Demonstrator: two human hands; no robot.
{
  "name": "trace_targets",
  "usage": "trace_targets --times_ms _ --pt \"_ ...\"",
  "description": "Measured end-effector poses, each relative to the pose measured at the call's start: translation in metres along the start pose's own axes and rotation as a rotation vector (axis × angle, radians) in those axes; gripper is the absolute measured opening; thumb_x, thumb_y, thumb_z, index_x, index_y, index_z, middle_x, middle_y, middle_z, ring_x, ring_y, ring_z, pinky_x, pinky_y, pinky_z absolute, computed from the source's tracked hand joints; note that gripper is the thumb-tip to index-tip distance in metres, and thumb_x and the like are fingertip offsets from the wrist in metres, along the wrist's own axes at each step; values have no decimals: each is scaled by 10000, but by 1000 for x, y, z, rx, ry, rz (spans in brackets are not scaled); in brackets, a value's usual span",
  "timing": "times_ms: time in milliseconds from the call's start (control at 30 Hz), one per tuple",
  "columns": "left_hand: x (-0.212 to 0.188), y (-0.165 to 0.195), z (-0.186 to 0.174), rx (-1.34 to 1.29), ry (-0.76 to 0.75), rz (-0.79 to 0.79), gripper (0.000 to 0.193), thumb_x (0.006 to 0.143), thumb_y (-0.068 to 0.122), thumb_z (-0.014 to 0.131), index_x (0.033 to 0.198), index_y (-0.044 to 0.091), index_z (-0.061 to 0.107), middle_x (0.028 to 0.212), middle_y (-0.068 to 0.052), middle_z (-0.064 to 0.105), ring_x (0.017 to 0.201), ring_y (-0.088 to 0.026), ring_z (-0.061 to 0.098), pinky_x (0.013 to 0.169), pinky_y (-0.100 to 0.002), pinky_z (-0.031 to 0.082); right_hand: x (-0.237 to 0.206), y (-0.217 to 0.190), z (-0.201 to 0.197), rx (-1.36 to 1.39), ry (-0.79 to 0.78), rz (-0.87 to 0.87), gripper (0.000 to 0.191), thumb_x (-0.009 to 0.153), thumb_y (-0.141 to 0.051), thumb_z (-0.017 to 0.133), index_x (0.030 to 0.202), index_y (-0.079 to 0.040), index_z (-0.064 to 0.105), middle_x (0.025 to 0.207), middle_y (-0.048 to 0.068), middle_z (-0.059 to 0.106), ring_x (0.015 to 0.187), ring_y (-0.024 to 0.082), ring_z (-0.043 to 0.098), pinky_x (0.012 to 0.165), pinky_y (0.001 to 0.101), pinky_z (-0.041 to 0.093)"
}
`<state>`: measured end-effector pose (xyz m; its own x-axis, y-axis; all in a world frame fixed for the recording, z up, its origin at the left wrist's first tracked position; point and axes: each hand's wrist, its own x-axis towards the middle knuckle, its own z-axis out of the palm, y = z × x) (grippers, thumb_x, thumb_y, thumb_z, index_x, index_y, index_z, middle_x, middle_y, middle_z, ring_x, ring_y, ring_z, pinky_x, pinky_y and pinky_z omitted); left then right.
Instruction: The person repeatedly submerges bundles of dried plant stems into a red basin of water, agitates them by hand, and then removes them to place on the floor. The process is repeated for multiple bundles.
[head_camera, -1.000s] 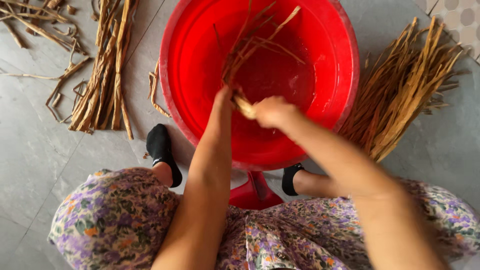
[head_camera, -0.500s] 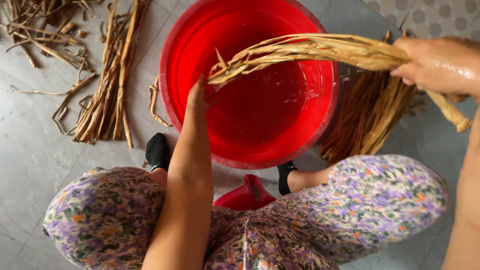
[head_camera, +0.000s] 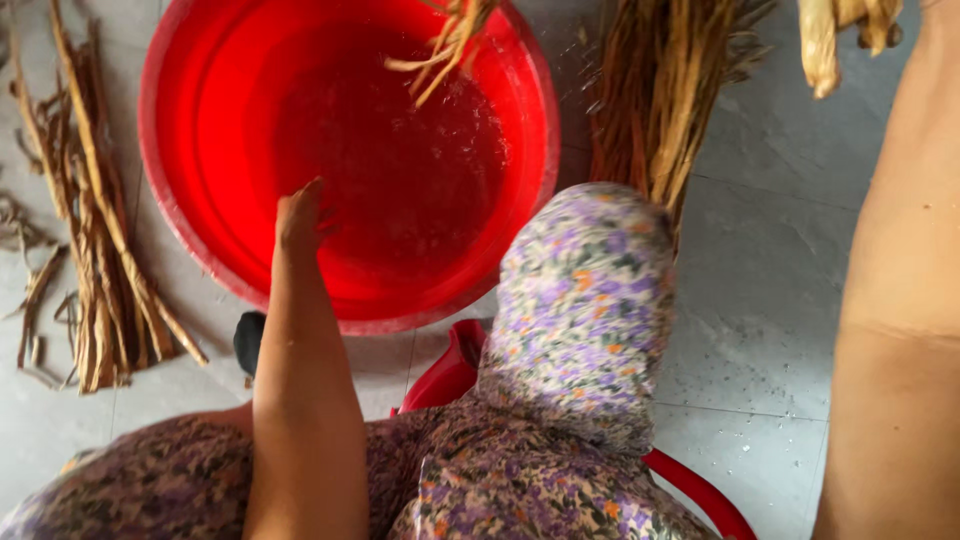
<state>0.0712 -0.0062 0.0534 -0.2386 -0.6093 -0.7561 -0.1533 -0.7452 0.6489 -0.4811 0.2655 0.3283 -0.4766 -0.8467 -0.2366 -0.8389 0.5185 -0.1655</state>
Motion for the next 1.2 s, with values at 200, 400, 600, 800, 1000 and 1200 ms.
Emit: trace_targets --times_ms 200,400,600,800,1000,1200 --pt "1 -4 -6 32 -7 15 380 978 336 650 1295 127 637 1111 -24 634 954 -242 645 767 -446 532 -33 85 48 -13 314 256 471 960 -301 690 1254 54 592 910 212 669 745 296 653 629 398 553" --pt "7 -11 -8 41 -4 20 436 964 325 660 1350 130 600 1141 -37 638 957 -243 658 763 -430 554 -33 128 107 45 493 331 557 936 -351 709 1256 90 591 957 251 675 787 330 662 664 409 564" --pt "7 -16 -16 24 -4 37 447 969 316 655 1363 115 593 1171 -56 642 944 -242 666 763 -429 565 -45 21 276 109 345 341 645 912 -400 729 1258 126 589 1004 291 680 828 364 670 698 420 575" --pt "6 -7 -20 146 39 100 414 973 321 654 1338 127 622 1180 -43 690 924 -207 695 738 -388 547 -37 1 290 421 28 503 499 961 -401 734 1151 58 678 963 208 703 800 305 659 682 415 535" --pt "3 30 -38 17 17 300 435 935 348 710 1324 171 631 1084 -5 735 861 -160 735 689 -319 551 -28 21 232 683 -197 625 364 937 -363 819 1014 -10 780 880 85 723 742 192 659 652 385 516" --pt "6 90 -150 -92 301 768 145 963 206 724 1072 110 732 925 -8 783 774 -138 753 602 -276 555 84 25 169 119 26 243 729 910 -459 829 1284 128 611 1212 268 693 1064 316 674 868 425 516"
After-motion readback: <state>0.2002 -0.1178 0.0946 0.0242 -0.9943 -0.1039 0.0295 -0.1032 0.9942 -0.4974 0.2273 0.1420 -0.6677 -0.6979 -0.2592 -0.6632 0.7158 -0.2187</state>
